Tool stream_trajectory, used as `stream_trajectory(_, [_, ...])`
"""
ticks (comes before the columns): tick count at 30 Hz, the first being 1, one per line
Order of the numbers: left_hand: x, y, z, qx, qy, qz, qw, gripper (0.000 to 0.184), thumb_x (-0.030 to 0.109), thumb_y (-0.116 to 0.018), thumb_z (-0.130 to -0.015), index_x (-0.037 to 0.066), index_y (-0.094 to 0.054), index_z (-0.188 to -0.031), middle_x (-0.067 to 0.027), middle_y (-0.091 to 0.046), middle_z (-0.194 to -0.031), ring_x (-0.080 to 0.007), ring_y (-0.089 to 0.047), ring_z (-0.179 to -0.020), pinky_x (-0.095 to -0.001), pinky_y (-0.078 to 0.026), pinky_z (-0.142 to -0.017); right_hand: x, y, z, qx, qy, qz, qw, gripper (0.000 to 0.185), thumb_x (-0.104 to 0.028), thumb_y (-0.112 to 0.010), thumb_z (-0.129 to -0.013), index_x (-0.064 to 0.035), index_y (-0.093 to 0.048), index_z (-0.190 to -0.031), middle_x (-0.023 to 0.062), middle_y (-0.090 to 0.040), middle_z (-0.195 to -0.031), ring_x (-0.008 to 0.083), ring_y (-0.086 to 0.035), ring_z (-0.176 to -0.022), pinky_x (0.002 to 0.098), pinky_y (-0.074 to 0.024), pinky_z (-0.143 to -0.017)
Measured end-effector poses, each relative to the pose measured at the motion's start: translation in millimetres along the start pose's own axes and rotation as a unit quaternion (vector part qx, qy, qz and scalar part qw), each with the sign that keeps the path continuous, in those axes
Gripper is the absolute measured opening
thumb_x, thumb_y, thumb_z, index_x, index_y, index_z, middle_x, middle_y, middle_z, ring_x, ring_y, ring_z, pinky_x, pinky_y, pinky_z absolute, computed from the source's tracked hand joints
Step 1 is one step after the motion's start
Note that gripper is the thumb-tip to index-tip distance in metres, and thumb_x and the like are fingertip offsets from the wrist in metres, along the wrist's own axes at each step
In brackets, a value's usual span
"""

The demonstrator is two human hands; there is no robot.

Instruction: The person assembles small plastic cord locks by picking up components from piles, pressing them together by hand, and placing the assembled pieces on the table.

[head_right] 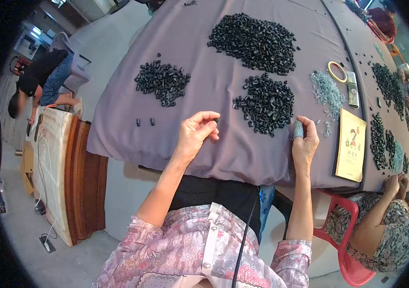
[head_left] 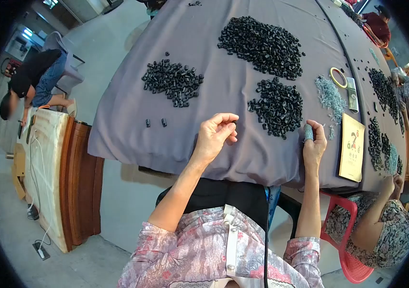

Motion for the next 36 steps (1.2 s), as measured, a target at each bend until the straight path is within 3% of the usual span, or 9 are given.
stream_trajectory(4, [-2.9, 4.4, 10.6, -0.011, -0.022, 0.006, 1.0, 0.015, 0.005, -0.056, -0.086, 0.0, -0.057, -0.1, -0.005, -0.059, -0.073, -0.0098, -0.058, -0.061, -0.0223, -0.049, -0.056, -5.0, -1.7, 3.1, -0.014, -0.007, -0.041, 0.999, 0.031, 0.013, -0.044, -0.075, -0.0005, -0.058, -0.099, 0.0024, -0.058, -0.085, 0.0099, -0.054, -0.082, 0.0215, -0.0422, -0.075])
stream_trajectory(7, [-4.6, 7.2, 9.7, -0.031, -0.035, 0.036, 0.998, 0.015, 0.006, -0.055, -0.086, 0.001, -0.055, -0.1, -0.0053, -0.059, -0.076, -0.0105, -0.058, -0.061, -0.0226, -0.049, -0.056, -34.2, -14.3, 20.9, -0.035, -0.041, -0.11, 0.992, 0.023, 0.009, -0.05, -0.079, -0.0015, -0.058, -0.098, 0.001, -0.058, -0.086, 0.0082, -0.054, -0.082, 0.021, -0.043, -0.074])
stream_trajectory(9, [-6.0, 7.4, 10.1, -0.031, -0.032, 0.047, 0.998, 0.015, 0.006, -0.055, -0.086, 0.001, -0.054, -0.101, -0.0055, -0.06, -0.077, -0.011, -0.058, -0.062, -0.0226, -0.049, -0.055, -44.8, -32.0, 34.2, -0.051, 0.01, -0.127, 0.991, 0.017, 0.002, -0.06, -0.081, -0.0029, -0.058, -0.096, 0.0006, -0.058, -0.085, 0.0078, -0.054, -0.077, 0.021, -0.0449, -0.069])
stream_trajectory(14, [1.1, 6.4, 11.9, -0.009, -0.026, 0.098, 0.995, 0.013, 0.005, -0.057, -0.085, 0.0, -0.057, -0.098, -0.0057, -0.06, -0.08, -0.0107, -0.058, -0.064, -0.022, -0.048, -0.054, -84.2, -70.0, 61.7, -0.185, -0.011, -0.172, 0.968, 0.024, 0.007, -0.06, -0.078, -0.0018, -0.055, -0.1, 0.0033, -0.061, -0.085, 0.0083, -0.057, -0.075, 0.0225, -0.0467, -0.068])
stream_trajectory(24, [-2.7, 10.4, 9.4, -0.013, -0.027, 0.101, 0.994, 0.012, 0.005, -0.058, -0.084, 0.002, -0.06, -0.095, -0.0034, -0.059, -0.07, -0.0062, -0.051, -0.054, -0.017, -0.039, -0.046, -94.7, -93.7, 66.6, -0.209, 0.002, -0.19, 0.959, 0.033, 0.016, -0.051, -0.073, 0.0008, -0.052, -0.103, 0.0059, -0.059, -0.084, 0.0098, -0.057, -0.077, 0.0231, -0.0469, -0.068])
stream_trajectory(36, [-4.4, 9.2, 9.8, 0.003, -0.028, 0.102, 0.994, 0.01, 0.004, -0.058, -0.084, 0.0, -0.06, -0.093, -0.0053, -0.061, -0.072, -0.0076, -0.054, -0.056, -0.0183, -0.044, -0.049, -96.9, -95.3, 65.4, -0.214, 0.002, -0.185, 0.959, 0.033, 0.016, -0.052, -0.073, 0.0017, -0.053, -0.103, 0.008, -0.061, -0.087, 0.0103, -0.058, -0.078, 0.0231, -0.047, -0.069])
Point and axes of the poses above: each hand's wrist, its own z-axis away from the middle knuckle, its own y-axis out of the back of the hand, x = y × z, the point moved 1 cm from there along -z, towards the middle knuckle
